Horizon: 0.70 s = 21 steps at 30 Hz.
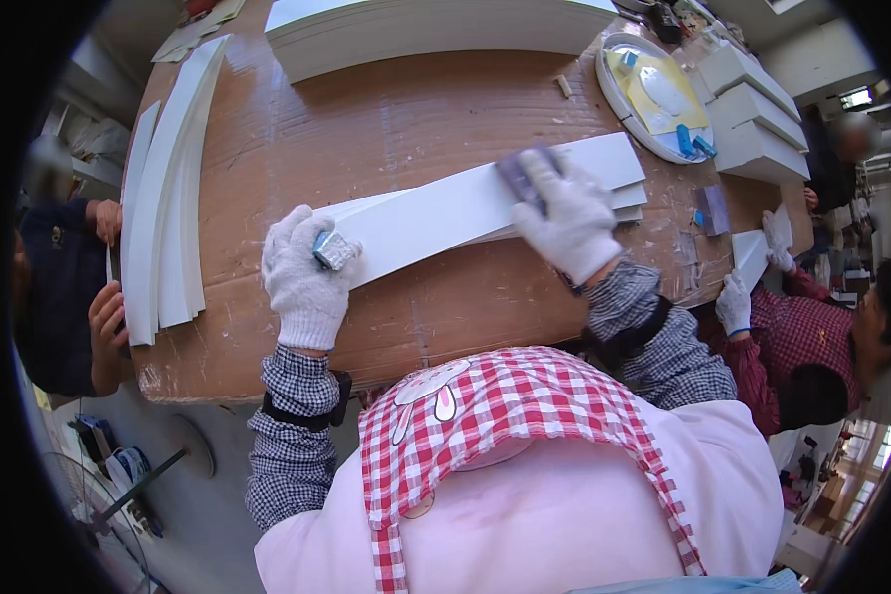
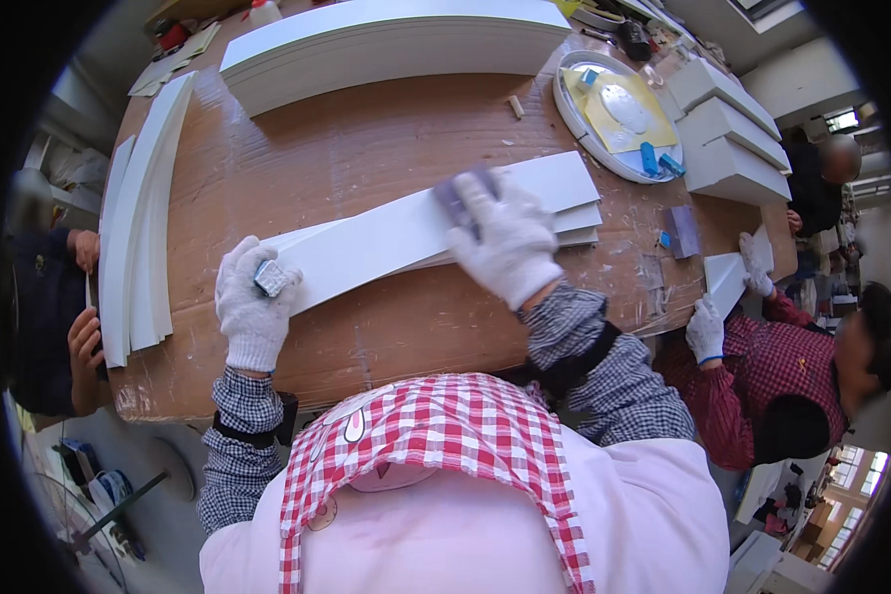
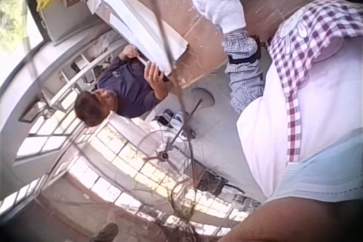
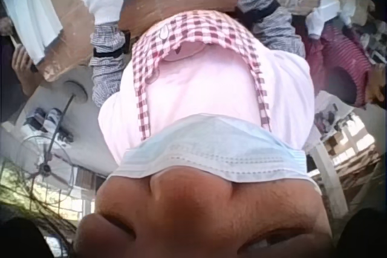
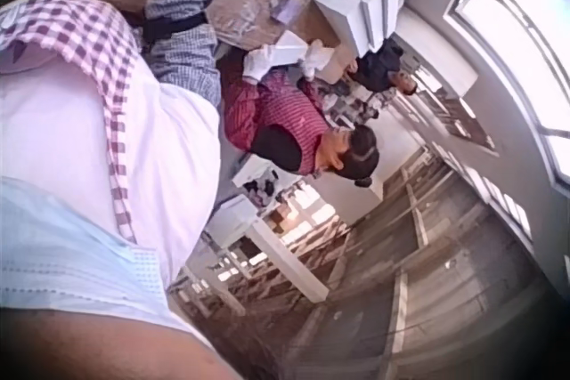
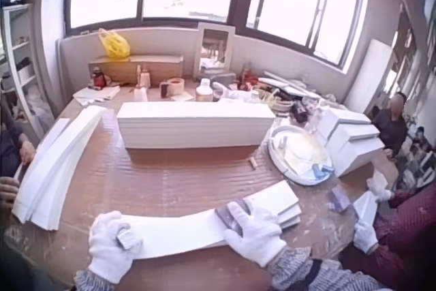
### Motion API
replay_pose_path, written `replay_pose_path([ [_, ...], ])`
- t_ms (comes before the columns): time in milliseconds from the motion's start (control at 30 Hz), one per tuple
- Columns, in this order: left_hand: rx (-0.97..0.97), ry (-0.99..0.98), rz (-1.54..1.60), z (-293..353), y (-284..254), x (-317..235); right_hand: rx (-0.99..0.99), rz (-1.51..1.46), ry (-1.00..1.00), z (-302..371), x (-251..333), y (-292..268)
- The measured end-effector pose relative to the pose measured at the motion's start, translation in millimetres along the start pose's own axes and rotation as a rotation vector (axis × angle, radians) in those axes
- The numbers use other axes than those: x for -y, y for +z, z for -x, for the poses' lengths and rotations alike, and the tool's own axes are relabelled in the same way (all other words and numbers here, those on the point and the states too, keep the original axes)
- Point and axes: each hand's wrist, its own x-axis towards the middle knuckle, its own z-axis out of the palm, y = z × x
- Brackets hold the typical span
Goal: Sanding the surfaces and edges of white wooden furniture components using a sanding block and sandpaper.
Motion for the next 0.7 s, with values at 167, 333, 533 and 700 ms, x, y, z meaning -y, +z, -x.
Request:
replay_pose_path([
  [167,-0.024,0.032,0.125,4,12,-21,0.123,-0.124,-0.368,9,78,18],
  [333,-0.04,0.149,0.049,3,15,-16,-0.146,0.114,0.09,4,-70,-12],
  [533,0.027,0.202,0.115,-13,11,3,-0.083,0.233,0.54,52,-191,-43],
  [700,0.153,0.021,0.265,-17,0,-2,-0.223,0.31,0.372,75,-160,-37],
])
